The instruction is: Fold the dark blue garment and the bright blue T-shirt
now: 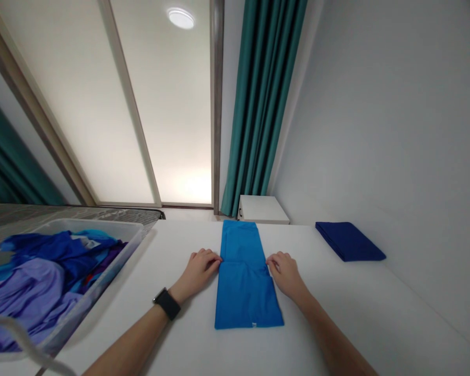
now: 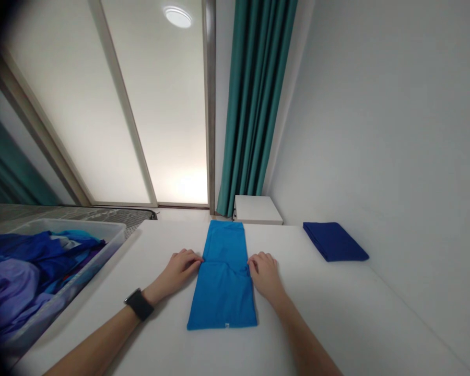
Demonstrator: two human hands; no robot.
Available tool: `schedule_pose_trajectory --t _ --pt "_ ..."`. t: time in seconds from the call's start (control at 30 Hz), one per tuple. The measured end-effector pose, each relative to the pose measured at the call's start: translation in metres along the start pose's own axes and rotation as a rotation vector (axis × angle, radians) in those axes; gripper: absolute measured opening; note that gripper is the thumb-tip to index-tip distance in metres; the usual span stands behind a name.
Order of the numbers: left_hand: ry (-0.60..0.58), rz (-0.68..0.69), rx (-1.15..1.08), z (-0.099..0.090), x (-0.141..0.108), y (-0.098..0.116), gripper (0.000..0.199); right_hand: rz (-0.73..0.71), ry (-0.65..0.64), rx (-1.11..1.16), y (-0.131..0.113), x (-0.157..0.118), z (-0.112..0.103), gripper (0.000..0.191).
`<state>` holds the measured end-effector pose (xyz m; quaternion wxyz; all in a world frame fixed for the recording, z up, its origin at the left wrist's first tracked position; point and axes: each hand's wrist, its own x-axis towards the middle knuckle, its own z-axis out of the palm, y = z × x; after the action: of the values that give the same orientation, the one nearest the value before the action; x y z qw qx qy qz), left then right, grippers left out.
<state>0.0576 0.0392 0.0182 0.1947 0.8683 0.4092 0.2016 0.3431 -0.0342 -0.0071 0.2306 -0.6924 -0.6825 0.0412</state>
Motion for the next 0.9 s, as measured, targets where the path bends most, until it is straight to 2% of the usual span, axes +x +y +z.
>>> schedule_pose_trajectory --t 0.17,0.37,0.63,0.9 --pt "0.0 0.035 -0.049 -0.005 -0.003 0.001 0.031 0.019 -0.011 -0.027 -0.016 -0.005 -0.001 0.022" --pt "0.003 0.033 -0.06 -0.005 -0.004 0.002 0.031 0.021 -0.04 -0.021 -0.023 -0.005 -0.001 0.014" --pt "-0.022 0.031 -0.016 -0.006 -0.005 0.005 0.031 -0.017 -0.141 0.075 -0.019 -0.005 -0.01 0.016" --pt "-0.018 0.028 -0.014 -0.005 -0.005 0.005 0.028 -0.066 -0.103 0.118 -0.017 -0.002 -0.007 0.013"
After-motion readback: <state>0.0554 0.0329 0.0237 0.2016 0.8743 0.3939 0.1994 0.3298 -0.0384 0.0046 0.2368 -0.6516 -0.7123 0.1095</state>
